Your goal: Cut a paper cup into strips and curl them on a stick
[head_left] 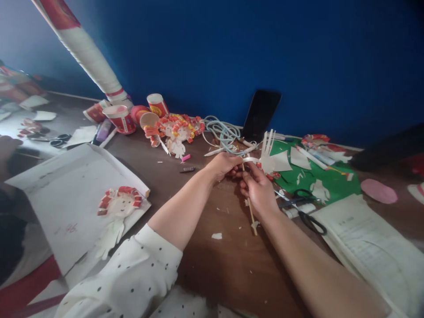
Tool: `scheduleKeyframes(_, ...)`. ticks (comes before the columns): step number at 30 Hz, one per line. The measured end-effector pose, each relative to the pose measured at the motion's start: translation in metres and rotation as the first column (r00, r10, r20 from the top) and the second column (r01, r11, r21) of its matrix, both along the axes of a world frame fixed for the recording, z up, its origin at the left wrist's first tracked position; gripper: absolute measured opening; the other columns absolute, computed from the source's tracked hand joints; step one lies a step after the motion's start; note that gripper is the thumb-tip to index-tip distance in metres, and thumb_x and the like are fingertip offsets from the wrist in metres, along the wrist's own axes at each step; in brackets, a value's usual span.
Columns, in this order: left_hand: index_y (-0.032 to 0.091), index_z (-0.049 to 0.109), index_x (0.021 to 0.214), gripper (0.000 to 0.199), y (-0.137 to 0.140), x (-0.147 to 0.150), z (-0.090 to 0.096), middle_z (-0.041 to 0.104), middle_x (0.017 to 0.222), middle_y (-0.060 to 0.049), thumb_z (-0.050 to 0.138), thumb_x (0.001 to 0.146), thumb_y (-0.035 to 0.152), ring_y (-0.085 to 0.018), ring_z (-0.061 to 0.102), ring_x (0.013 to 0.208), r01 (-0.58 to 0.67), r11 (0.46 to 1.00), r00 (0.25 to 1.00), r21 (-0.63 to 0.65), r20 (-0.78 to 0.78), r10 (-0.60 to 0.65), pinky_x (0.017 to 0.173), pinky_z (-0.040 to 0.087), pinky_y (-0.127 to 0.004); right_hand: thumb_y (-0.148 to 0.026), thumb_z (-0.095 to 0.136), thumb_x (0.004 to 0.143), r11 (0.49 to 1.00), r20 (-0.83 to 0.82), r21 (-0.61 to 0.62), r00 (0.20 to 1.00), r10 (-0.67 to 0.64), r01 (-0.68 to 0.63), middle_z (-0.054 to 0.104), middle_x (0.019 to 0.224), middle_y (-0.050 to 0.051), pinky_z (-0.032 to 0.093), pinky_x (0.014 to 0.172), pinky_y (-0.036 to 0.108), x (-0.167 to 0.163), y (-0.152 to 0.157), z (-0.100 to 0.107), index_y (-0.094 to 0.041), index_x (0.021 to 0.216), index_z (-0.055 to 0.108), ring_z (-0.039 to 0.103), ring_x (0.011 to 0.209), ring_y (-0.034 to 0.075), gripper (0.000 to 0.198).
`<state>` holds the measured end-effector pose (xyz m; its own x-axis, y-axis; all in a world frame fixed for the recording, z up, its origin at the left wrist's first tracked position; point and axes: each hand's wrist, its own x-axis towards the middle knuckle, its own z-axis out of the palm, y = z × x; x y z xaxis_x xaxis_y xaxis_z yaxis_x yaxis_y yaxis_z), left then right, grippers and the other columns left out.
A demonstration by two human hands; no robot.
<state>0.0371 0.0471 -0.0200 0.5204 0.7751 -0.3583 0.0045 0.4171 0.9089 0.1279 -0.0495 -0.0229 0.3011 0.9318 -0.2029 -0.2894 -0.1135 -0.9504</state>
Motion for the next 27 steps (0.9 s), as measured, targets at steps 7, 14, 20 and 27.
scheduleKeyframes(7,0.017,0.047,0.052,0.032,0.0031,-0.0055,0.0053,0.044,0.042,0.004,0.061,0.080,0.024,-0.005,0.040,0.033,0.041,0.999,0.995,0.020,-0.095,-0.039,0.036,0.025,-0.018,-0.031,0.066,0.070,0.999,0.026,0.015,0.999,0.045,-0.046,0.060,0.075,-0.002,0.024,0.039,0.018,-0.0006,0.0006,-0.0020,-0.026,0.113,0.060,0.041,0.049,0.006,0.044)
scheduleKeyframes(14,0.017,0.046,0.050,0.033,0.0032,-0.0064,0.0068,0.046,0.042,0.003,0.060,0.081,0.022,-0.006,0.045,0.035,0.055,0.997,0.994,0.059,-0.093,-0.049,0.038,0.029,-0.019,-0.030,0.065,0.070,0.998,0.030,0.010,0.997,0.065,-0.065,0.058,0.075,-0.002,0.023,0.039,0.017,-0.0011,0.0002,0.0025,-0.025,0.110,0.060,0.039,0.050,0.006,0.040)
scheduleKeyframes(20,0.015,0.049,0.054,0.029,0.0065,-0.0100,0.0055,0.048,0.045,0.002,0.057,0.082,0.017,-0.007,0.050,0.039,0.111,0.993,0.993,0.035,-0.052,-0.109,0.039,0.030,-0.018,-0.032,0.066,0.069,0.998,0.022,-0.006,0.998,0.064,-0.064,0.058,0.076,-0.002,0.022,0.039,0.018,0.0003,-0.0003,0.0032,-0.027,0.112,0.060,0.039,0.049,0.005,0.044)
scheduleKeyframes(27,0.015,0.050,0.054,0.027,0.0060,-0.0089,0.0060,0.049,0.045,0.002,0.056,0.081,0.015,-0.006,0.048,0.037,0.095,0.994,0.993,0.053,-0.069,-0.092,0.039,0.031,-0.018,-0.030,0.066,0.070,0.999,0.017,0.008,0.999,0.042,-0.042,0.059,0.075,-0.003,0.024,0.040,0.018,0.0002,-0.0001,0.0001,-0.027,0.114,0.060,0.041,0.050,0.006,0.044)
